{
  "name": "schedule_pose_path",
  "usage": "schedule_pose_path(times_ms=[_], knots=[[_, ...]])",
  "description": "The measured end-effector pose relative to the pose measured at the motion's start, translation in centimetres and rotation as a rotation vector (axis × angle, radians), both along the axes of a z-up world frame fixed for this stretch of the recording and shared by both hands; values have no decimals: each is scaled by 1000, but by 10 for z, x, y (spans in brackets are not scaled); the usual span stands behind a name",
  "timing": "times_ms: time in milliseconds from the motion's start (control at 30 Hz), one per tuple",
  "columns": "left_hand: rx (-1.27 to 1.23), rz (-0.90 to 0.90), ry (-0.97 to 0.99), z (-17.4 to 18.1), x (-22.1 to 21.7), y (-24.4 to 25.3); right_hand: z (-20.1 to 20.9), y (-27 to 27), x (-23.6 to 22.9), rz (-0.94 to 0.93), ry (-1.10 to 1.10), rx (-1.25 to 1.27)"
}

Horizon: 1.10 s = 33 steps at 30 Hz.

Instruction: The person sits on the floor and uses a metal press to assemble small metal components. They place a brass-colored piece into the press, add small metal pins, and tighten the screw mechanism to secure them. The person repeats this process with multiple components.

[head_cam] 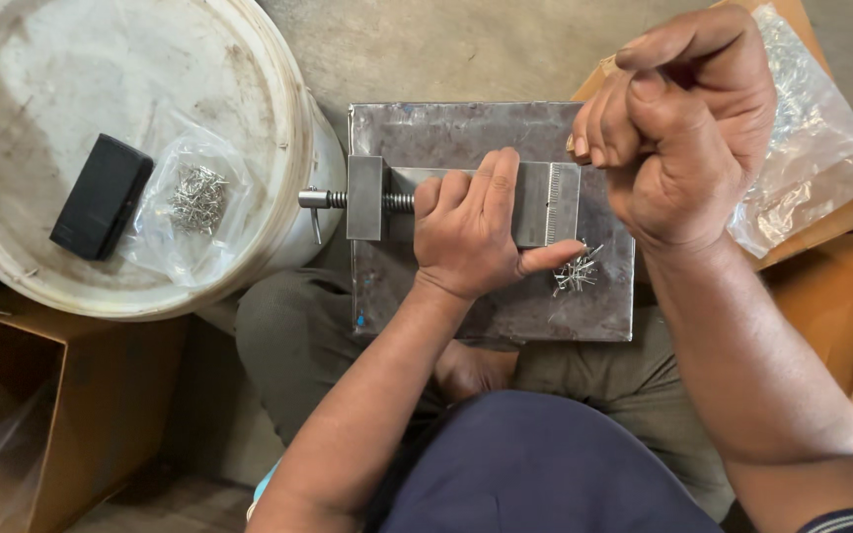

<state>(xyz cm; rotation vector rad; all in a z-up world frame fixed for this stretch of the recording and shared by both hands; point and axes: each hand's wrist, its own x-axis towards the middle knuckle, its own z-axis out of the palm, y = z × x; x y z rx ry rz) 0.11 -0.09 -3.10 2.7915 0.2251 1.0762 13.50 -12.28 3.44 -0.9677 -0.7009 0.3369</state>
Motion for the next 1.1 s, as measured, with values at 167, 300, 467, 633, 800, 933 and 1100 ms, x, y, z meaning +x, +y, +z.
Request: schedule_pose_path(times_ms=[167, 300, 467, 633, 800, 933, 1100], knots=[[-13, 2, -18, -2, 1, 0, -11, 13, -1, 9, 69, -34], [-11, -6, 2, -4, -1, -2, -14, 2, 0, -9, 58, 8], [-4, 8, -18, -2, 2, 0, -20, 9, -3, 29, -11, -17], [-2, -3, -7, -5, 1, 0, -28, -3, -7, 49, 24, 17], [-7, -8, -12, -5, 1, 0, -37, -5, -11, 87, 13, -47], [-8, -6, -5, -6, 2, 1, -38, -5, -12, 118, 35, -27], [-11, -25, -3, -6, 1, 0, -28, -10, -17, 91, 56, -40]])
